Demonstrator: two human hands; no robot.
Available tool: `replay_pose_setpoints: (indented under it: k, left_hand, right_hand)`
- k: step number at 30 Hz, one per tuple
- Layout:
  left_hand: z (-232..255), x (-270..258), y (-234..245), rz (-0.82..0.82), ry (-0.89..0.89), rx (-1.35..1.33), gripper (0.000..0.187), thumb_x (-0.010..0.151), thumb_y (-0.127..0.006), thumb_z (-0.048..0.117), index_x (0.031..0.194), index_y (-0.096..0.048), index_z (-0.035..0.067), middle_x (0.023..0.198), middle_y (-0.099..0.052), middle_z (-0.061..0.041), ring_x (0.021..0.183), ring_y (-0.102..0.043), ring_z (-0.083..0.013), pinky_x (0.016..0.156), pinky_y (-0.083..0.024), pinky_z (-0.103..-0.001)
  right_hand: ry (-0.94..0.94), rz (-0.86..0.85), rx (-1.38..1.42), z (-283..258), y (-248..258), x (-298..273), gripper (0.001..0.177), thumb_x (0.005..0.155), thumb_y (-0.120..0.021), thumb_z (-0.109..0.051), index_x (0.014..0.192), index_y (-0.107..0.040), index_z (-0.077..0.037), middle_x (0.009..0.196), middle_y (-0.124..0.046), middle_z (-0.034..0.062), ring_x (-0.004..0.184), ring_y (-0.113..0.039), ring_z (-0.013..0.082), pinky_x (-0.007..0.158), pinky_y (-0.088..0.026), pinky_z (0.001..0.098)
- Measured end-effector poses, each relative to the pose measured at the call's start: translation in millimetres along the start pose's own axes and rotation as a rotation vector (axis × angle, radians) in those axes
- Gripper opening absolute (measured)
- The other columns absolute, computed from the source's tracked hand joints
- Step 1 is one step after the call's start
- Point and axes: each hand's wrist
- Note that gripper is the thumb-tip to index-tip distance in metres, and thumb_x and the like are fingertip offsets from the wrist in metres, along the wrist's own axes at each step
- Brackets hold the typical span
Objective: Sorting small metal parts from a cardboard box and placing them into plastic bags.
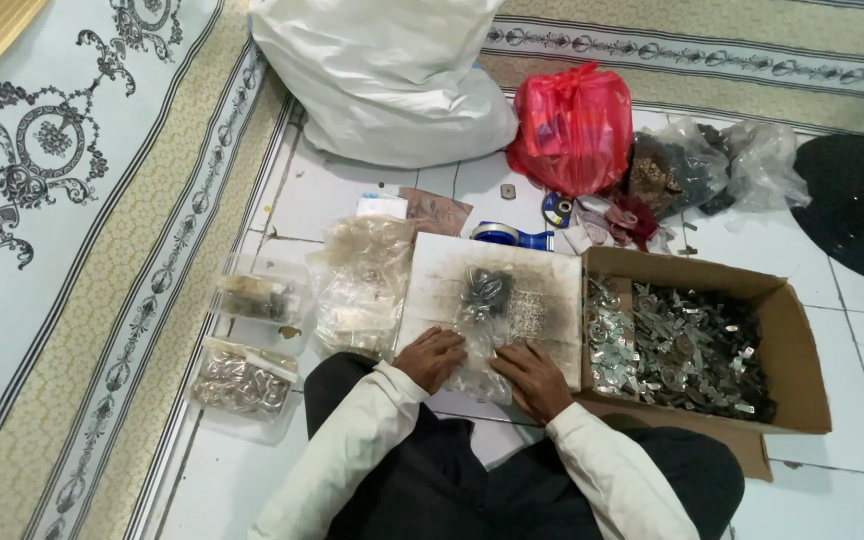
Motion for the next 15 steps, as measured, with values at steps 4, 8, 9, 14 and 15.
replay_pose_setpoints:
  k: [4,8,9,14,15]
  left_hand:
    - [19.0,17.6,27.3,-0.020,-0.019,0.025,0.037,0.097,-0.053,0.029,0.133,-0.062,0.024,0.137,-0.063,-0.007,0.129,-0.060,-0.0314,0.115,-0.039,-0.049]
    - [34.9,50.2,61.0,-0.210,0.048,0.159,0.106,0.061,-0.073,0.012,0.159,-0.035,0.021,0.158,-0.040,-0.014,0.144,-0.042,-0.0358,0.119,-0.031,-0.050]
    - [35.8,56.2,66.7,-0.358,0.093,0.211,0.124,0.052,-0.078,0.011,0.164,-0.023,0.018,0.167,-0.027,-0.016,0.151,-0.031,-0.0370,0.122,-0.025,-0.052]
    - [18.6,78.5,69.6,-0.593,0.072,0.262,0.145,0.050,-0.086,0.037,0.167,-0.004,0.014,0.171,-0.014,-0.016,0.156,-0.021,-0.0347,0.125,-0.018,-0.054]
    - [12.0,77.7,64.3,-0.665,0.070,0.251,0.145,0.053,-0.083,0.052,0.166,-0.002,0.013,0.172,-0.013,-0.015,0.157,-0.018,-0.0333,0.126,-0.015,-0.055]
  right_hand:
    - [-0.022,0.010,-0.011,-15.5,12.8,10.8,0.067,0.079,-0.064,-0.010,0.144,-0.056,-0.024,0.152,-0.053,0.0083,0.139,-0.051,0.0280,0.120,-0.031,0.0519]
    - [-0.049,-0.027,-0.157,-30.5,48.8,47.9,0.105,0.066,-0.076,-0.012,0.162,-0.034,-0.020,0.164,-0.033,0.0210,0.148,-0.037,0.0377,0.121,-0.027,0.0528]
    - [-0.099,-0.060,-0.189,-36.6,64.8,62.5,0.105,0.070,-0.075,-0.009,0.164,-0.029,-0.020,0.165,-0.029,0.0245,0.149,-0.034,0.0428,0.119,-0.029,0.0559]
    - [-0.100,-0.324,-0.193,-6.3,45.8,76.9,0.130,0.062,-0.081,-0.036,0.169,-0.008,-0.020,0.171,-0.014,0.0205,0.154,-0.022,0.0416,0.121,-0.022,0.0592]
    - [-0.104,-0.457,-0.121,1.0,38.8,76.0,0.140,0.059,-0.081,-0.056,0.169,-0.004,-0.017,0.172,-0.011,0.0195,0.154,-0.021,0.0418,0.121,-0.020,0.0619]
Point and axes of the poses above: each hand's wrist, its own x-axis towards the middle knuckle, its own y-axis out of the back of the hand, z = x × y
